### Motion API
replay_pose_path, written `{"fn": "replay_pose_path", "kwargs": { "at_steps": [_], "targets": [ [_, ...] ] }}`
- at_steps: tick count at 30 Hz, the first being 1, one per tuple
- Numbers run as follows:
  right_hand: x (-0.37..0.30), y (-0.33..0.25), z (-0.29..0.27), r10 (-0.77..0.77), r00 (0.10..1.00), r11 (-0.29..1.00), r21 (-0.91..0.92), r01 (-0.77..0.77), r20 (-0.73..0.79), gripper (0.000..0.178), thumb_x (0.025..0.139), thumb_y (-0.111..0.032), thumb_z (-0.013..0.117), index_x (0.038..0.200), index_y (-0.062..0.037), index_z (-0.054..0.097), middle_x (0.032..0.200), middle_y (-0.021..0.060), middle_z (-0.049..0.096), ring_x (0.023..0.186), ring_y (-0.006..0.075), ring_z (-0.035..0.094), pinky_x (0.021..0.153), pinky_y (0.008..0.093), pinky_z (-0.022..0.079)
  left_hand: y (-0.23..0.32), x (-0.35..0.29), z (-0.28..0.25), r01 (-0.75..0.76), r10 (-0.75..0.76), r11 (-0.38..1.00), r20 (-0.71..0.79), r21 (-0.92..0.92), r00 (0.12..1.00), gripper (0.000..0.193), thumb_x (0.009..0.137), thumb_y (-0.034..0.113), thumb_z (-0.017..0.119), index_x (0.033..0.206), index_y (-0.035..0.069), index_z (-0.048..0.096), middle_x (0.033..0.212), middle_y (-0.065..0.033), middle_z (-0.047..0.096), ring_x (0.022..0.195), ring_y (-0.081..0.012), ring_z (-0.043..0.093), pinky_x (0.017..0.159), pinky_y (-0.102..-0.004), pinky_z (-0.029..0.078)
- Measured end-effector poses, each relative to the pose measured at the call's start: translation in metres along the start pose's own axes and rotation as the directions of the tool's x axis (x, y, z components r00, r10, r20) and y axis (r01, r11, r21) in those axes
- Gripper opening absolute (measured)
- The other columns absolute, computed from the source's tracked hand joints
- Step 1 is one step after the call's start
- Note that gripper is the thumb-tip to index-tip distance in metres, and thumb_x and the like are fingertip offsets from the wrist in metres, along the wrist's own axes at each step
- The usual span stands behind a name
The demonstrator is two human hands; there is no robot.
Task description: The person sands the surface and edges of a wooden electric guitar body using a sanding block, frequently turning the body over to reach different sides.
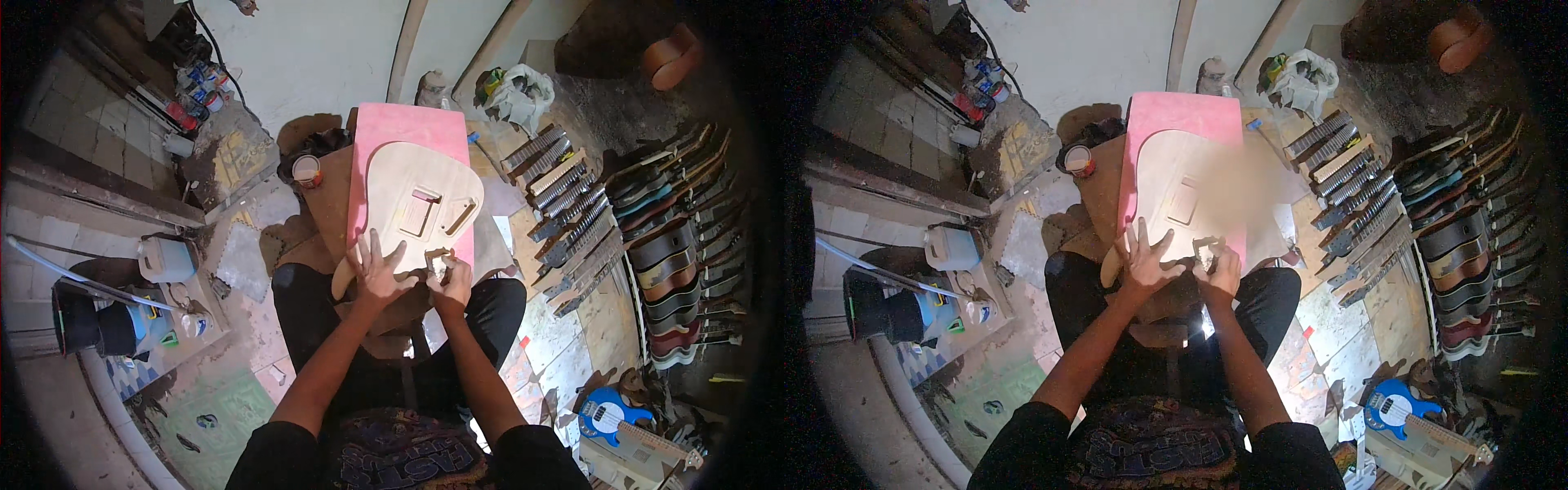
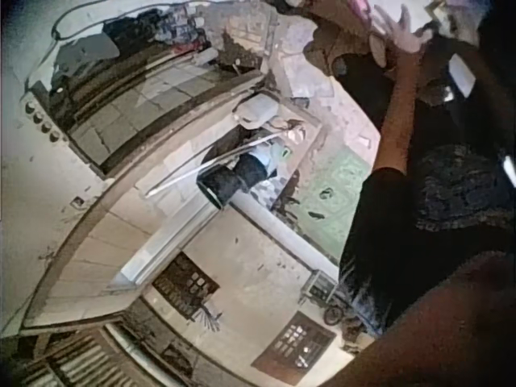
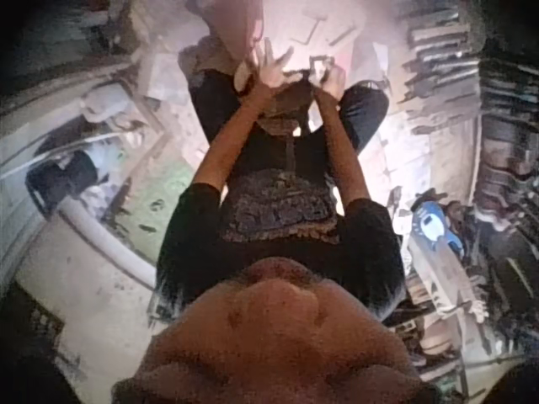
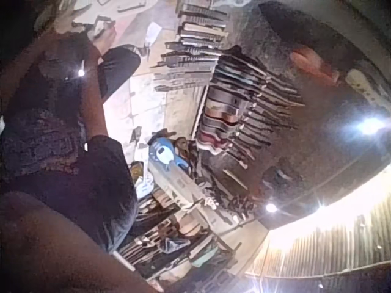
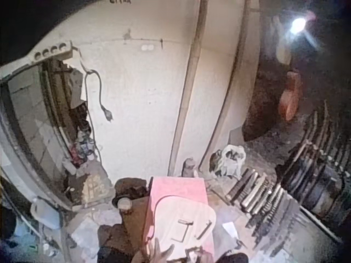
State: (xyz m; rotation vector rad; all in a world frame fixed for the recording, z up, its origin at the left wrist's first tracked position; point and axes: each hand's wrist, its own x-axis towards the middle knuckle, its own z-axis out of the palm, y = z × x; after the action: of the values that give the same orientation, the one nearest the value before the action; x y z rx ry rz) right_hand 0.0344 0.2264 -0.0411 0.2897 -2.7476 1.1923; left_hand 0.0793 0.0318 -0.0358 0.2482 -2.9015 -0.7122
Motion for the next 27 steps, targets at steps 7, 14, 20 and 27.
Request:
{"fn": "replay_pose_path", "kwargs": {
  "at_steps": [7,14,20,27],
  "targets": [
    [-0.001,0.001,0.000,-0.035,0.999,0.999,-0.004,0.035,-0.010,0.054,0.073,-0.020,0.081,0.123,-0.0097,0.061,0.127,0.0192,0.059,0.121,0.0410,0.055,0.102,0.0496,0.046,-0.017,0.005,0.008,-0.076,0.053,0.989,-0.168,-0.128,0.984,0.090,0.074,0.064,0.079,0.148,0.019,0.057,0.164,-0.0325,0.023,0.148,-0.0600,0.017,0.117,-0.0710,0.021],
    [-0.002,0.003,-0.001,-0.028,1.000,0.999,-0.033,0.028,-0.011,0.055,0.072,-0.018,0.081,0.123,-0.0092,0.061,0.126,0.0190,0.060,0.121,0.0402,0.055,0.104,0.0497,0.045,0.011,-0.010,0.001,-0.054,0.054,0.997,0.002,0.053,0.999,0.102,0.075,0.085,0.062,0.152,0.019,0.053,0.166,-0.0291,0.022,0.156,-0.0505,0.008,0.119,-0.0744,0.008],
    [0.000,0.001,0.001,-0.020,1.000,0.999,-0.040,0.020,0.002,0.056,0.072,-0.022,0.082,0.123,-0.0077,0.062,0.125,0.0194,0.059,0.121,0.0406,0.055,0.104,0.0497,0.045,0.014,-0.009,0.002,-0.003,0.003,0.995,-0.001,0.098,1.000,0.099,0.081,0.081,0.058,0.154,0.016,0.050,0.169,-0.0220,0.023,0.157,-0.0451,0.010,0.120,-0.0721,0.001],
    [-0.001,0.001,0.000,0.010,1.000,0.999,-0.047,-0.009,0.012,0.056,0.074,-0.024,0.081,0.124,-0.0071,0.062,0.125,0.0204,0.059,0.121,0.0415,0.054,0.104,0.0499,0.045,0.026,0.003,0.004,0.067,-0.066,0.989,-0.009,0.130,0.998,0.094,0.087,0.070,0.061,0.158,0.010,0.042,0.167,-0.0205,0.027,0.156,-0.0433,0.017,0.122,-0.0690,0.009]
  ]
}}
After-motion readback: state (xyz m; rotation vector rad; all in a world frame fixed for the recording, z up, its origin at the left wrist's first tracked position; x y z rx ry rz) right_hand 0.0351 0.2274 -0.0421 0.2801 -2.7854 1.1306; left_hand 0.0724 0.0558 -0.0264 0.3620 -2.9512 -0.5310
